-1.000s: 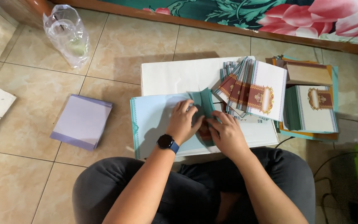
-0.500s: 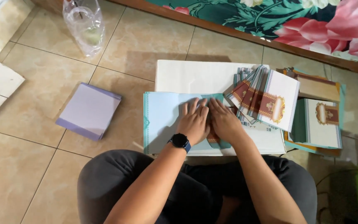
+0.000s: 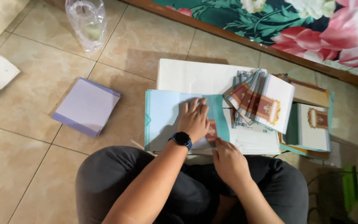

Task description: The person sorts and stacks paper invitations and matching envelopes while sitting on the floor. They fold envelopes, place invitations inside, and group the completed items into a larger pile.

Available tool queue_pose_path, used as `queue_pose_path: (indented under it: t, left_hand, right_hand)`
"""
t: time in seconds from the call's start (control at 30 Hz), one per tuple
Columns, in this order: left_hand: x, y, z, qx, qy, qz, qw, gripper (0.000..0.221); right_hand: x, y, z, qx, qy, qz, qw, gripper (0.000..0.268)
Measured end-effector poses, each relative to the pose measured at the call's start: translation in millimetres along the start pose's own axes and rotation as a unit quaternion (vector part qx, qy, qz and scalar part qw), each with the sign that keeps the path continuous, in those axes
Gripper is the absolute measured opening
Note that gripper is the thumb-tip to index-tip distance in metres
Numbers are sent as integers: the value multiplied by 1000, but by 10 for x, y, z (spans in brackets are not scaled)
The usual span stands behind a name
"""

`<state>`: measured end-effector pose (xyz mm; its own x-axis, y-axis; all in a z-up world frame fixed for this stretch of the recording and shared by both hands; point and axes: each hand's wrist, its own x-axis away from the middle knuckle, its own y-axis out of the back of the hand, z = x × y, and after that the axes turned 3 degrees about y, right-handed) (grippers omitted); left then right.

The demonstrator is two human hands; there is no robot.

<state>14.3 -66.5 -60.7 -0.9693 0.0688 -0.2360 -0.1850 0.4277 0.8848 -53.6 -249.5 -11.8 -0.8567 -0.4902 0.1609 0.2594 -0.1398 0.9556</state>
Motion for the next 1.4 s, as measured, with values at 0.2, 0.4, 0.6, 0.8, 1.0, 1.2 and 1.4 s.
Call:
queue_pose_path:
  t: [0.2,0.4,0.6,0.8,1.0,1.2,1.4]
  left_hand:
    - [-7,-142,73,-11,5,12,1000,34]
    - [-48,142,-54,16,57,44,997,26]
    - [-54,226,-162,88,118,31,989,34]
    - [20,71,-291,110,141,-52,982,30]
    - [35,-91,-295,87,118,-45,988,30]
    - [44,-215,-320,162,97,-100,977,28]
    - [-17,-254,-286,186,75,16,979,43]
  right_hand:
    - [-491,97,-17,-95,-135,36,986,63]
    - [-665,164,-104,-200,-180,63,961,53]
    - [-678,211,-69,-219,-192,69,954,51]
    - [-594,426,-4,-275,-166,51,946,47]
    - [-561,419,56,-269,-139,47,952,46]
    - [-598,217,-160,-291,-133,40,947,47]
    - [-570,343,-65,-290,-142,45,945,49]
